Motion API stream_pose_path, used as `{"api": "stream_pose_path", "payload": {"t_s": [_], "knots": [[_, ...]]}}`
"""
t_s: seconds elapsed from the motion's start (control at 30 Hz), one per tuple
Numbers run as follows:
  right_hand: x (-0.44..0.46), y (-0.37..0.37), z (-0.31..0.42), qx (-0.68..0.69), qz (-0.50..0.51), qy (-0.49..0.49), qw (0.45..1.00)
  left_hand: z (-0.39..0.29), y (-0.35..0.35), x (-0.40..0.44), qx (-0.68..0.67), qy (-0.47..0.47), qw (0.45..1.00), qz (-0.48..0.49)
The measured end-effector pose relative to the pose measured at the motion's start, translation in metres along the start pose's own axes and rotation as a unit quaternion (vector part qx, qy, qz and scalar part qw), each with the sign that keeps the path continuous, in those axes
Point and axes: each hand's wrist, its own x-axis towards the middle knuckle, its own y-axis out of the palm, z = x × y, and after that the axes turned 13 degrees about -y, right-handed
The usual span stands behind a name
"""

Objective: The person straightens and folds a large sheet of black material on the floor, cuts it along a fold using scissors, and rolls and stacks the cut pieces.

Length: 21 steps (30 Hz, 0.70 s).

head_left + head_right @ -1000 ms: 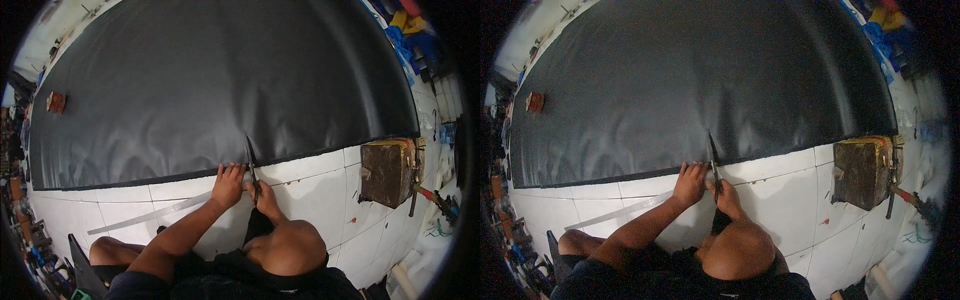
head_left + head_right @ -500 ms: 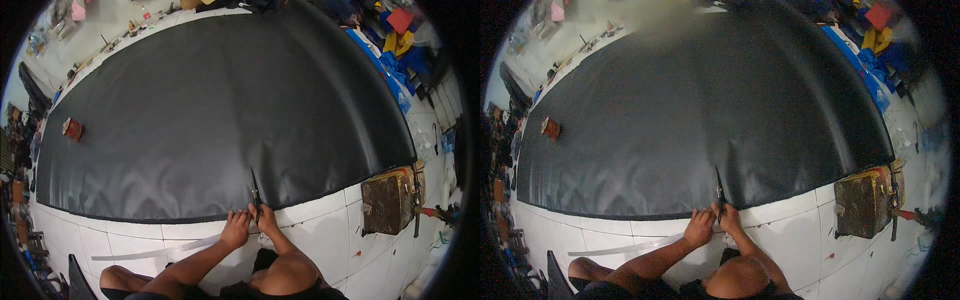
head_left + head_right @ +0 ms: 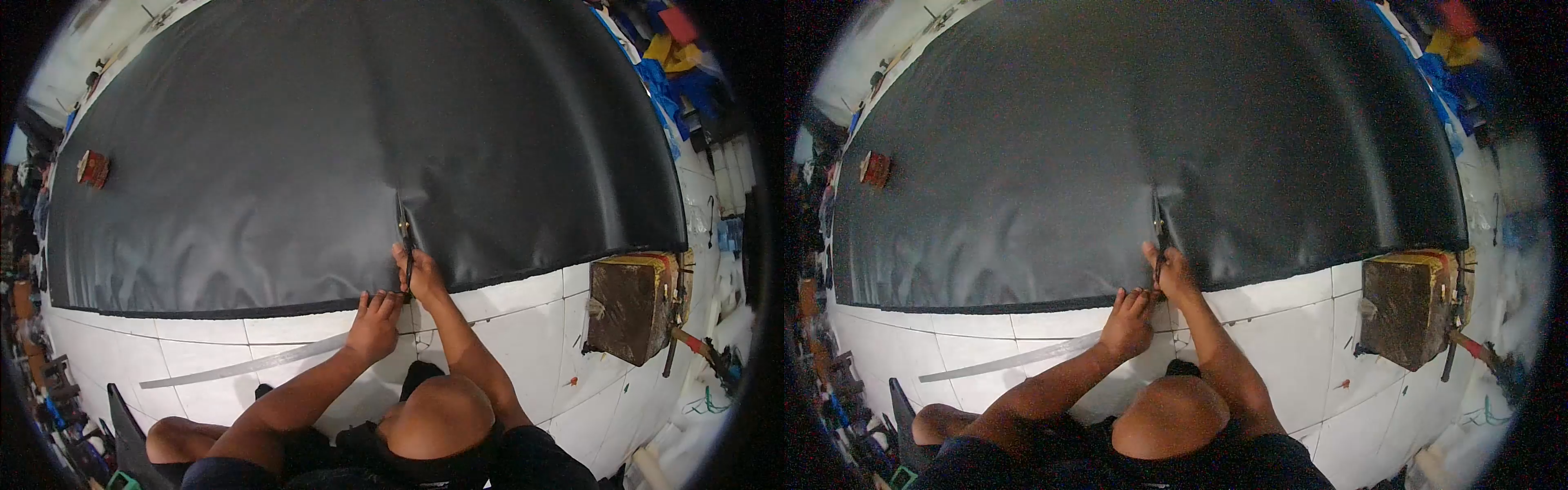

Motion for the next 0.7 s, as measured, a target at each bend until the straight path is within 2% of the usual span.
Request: {"api": "stream_pose_path", "payload": {"t_s": [0.1, 0.27, 0.33, 0.5, 0.57, 0.7], "knots": [[0.008, -0.002, 0.012, -0.039, 0.013, 0.042, 0.998, 0.0, -0.002, 0.001, -0.013, -0.001, 1.0, 0.0], [0.011, -0.008, 0.02, 0.02, 0.039, 0.042, 0.998, -0.008, -0.008, 0.011, 0.002, -0.018, 1.0, 0.012], [0.008, -0.011, 0.035, 0.005, 0.045, 0.052, 0.998, -0.018, -0.031, 0.019, -0.064, -0.079, 0.99, 0.093], [0.011, -0.018, 0.041, 0.021, 0.041, 0.071, 0.996, -0.032, -0.029, 0.027, -0.022, -0.1, 0.991, 0.082], [0.014, -0.013, 0.028, 0.004, 0.034, 0.035, 0.999, -0.034, -0.022, 0.027, 0.003, -0.107, 0.991, 0.086], [0.027, -0.007, 0.028, 0.005, 0.024, 0.042, 0.999, -0.032, -0.017, 0.025, 0.005, -0.095, 0.992, 0.078]]}}
